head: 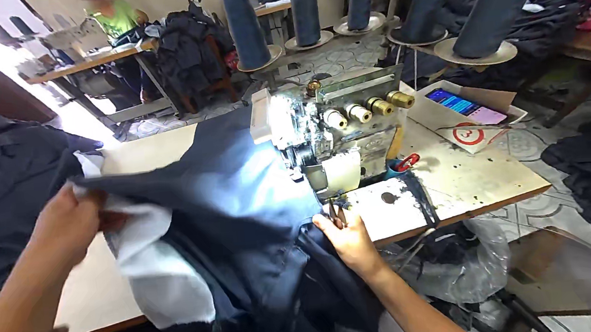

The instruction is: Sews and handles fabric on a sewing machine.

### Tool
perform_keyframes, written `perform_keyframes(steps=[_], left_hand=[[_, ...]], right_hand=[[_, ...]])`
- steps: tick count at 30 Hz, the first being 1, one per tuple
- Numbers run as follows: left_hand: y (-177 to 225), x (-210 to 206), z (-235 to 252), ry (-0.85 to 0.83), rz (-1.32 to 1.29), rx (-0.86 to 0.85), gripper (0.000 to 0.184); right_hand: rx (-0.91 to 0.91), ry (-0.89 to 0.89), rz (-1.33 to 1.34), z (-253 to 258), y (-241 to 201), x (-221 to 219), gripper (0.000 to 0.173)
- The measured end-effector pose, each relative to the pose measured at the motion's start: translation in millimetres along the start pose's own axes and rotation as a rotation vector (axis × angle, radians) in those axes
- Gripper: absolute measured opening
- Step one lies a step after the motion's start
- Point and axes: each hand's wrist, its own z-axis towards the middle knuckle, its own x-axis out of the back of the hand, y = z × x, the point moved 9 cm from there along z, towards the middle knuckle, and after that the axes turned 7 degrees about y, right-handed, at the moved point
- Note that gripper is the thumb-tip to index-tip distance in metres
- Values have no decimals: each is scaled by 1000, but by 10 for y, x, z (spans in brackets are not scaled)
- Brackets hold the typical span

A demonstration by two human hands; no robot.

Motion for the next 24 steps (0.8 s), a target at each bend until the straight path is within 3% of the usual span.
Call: perform_keyframes(steps=[4,8,9,11,12,15,16,18,19,21,23,24], left_hand=[[1007,-122,400,22,321,-246,38],[1778,-325,586,145,254,-558,47],[1868,-423,605,117,201,-645,58],[1941,-603,465,-3,154,-716,102],[1933,-641,253,-65,181,-718,115],[1451,-693,-758,-282,429,-750,108],[1120,-742,-1063,-381,562,-688,112],[443,-875,-1441,-616,753,-369,124],[178,-954,-1507,-695,800,-264,127],[-86,-1082,-1412,-798,764,-290,118],[-40,-1077,-1052,-880,763,-391,93],[75,-984,-770,-827,801,-427,72]], right_hand=[[-59,139,59,182,111,-87,21],[-113,182,97,162,136,-162,20],[-102,180,106,133,124,-178,18],[-75,158,108,47,101,-191,13],[-59,134,114,2,85,-183,10],[-44,40,116,-142,78,-122,4],[-54,2,91,-197,89,-97,6],[-104,-69,25,-319,130,-50,12],[-144,-97,1,-381,163,-32,15],[-271,-147,-13,-465,221,-35,17],[-442,-175,94,-524,178,-81,15],[-537,-183,201,-553,114,-120,12]])
